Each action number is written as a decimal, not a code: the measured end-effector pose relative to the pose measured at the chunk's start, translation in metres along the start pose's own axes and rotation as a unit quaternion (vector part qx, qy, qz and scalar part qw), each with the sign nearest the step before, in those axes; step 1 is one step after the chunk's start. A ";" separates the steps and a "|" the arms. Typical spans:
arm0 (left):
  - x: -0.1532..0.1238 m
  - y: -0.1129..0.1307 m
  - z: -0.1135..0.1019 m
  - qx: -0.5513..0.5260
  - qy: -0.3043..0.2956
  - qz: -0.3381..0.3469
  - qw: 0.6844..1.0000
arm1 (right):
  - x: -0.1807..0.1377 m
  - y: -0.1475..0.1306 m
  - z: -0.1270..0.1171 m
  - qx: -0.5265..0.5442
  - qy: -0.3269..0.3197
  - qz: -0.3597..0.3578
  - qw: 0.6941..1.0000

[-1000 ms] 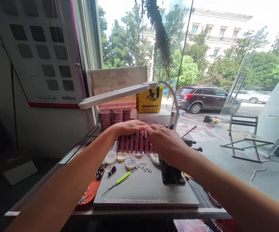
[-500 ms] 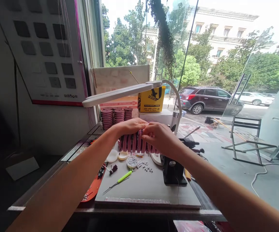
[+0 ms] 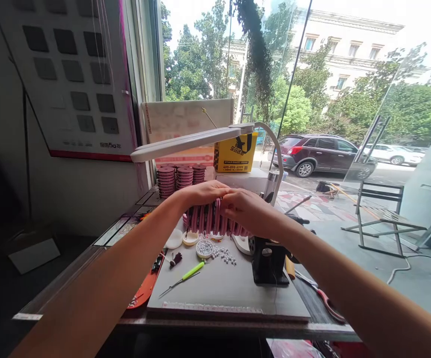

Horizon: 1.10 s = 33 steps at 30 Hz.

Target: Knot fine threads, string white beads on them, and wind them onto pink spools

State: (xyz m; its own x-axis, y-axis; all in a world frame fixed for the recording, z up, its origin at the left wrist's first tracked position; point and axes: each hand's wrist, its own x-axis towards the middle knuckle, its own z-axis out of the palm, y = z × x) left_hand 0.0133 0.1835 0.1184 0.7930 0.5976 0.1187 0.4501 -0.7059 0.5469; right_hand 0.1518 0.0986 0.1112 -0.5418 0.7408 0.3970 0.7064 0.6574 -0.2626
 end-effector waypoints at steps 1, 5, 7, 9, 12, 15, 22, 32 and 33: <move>0.000 0.000 0.000 -0.001 0.002 0.002 1.000 | 0.000 0.003 -0.001 0.009 -0.009 -0.007 1.000; 0.000 -0.001 0.000 -0.005 0.003 0.006 1.000 | 0.001 0.012 -0.004 0.021 -0.022 -0.017 0.999; 0.000 -0.001 0.000 -0.005 0.000 0.005 1.000 | 0.001 0.013 -0.005 0.017 -0.025 -0.029 0.999; 0.001 -0.002 0.000 -0.003 -0.001 0.002 1.000 | 0.000 0.012 -0.006 0.003 -0.025 -0.046 0.999; 0.002 -0.002 0.000 0.000 -0.002 -0.001 1.000 | -0.002 0.009 -0.006 -0.024 -0.018 -0.062 0.998; 0.002 -0.003 0.000 -0.001 -0.002 0.000 1.000 | -0.003 0.004 -0.007 -0.056 -0.019 -0.069 0.996; 0.000 -0.001 0.000 -0.008 0.002 -0.006 1.000 | -0.004 -0.003 -0.008 -0.085 -0.028 -0.058 0.994; -0.002 0.003 -0.001 -0.002 0.004 -0.010 1.000 | -0.005 -0.001 0.000 -0.065 0.025 -0.009 0.998; -0.002 0.004 -0.001 0.000 0.003 -0.010 1.000 | -0.005 -0.002 0.000 -0.065 0.030 -0.005 0.997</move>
State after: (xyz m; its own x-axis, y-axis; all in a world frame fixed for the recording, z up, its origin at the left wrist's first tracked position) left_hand 0.0128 0.1796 0.1210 0.7806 0.6147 0.1129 0.4668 -0.6936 0.5487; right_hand 0.1533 0.0932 0.1099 -0.5243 0.7216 0.4521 0.7557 0.6390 -0.1436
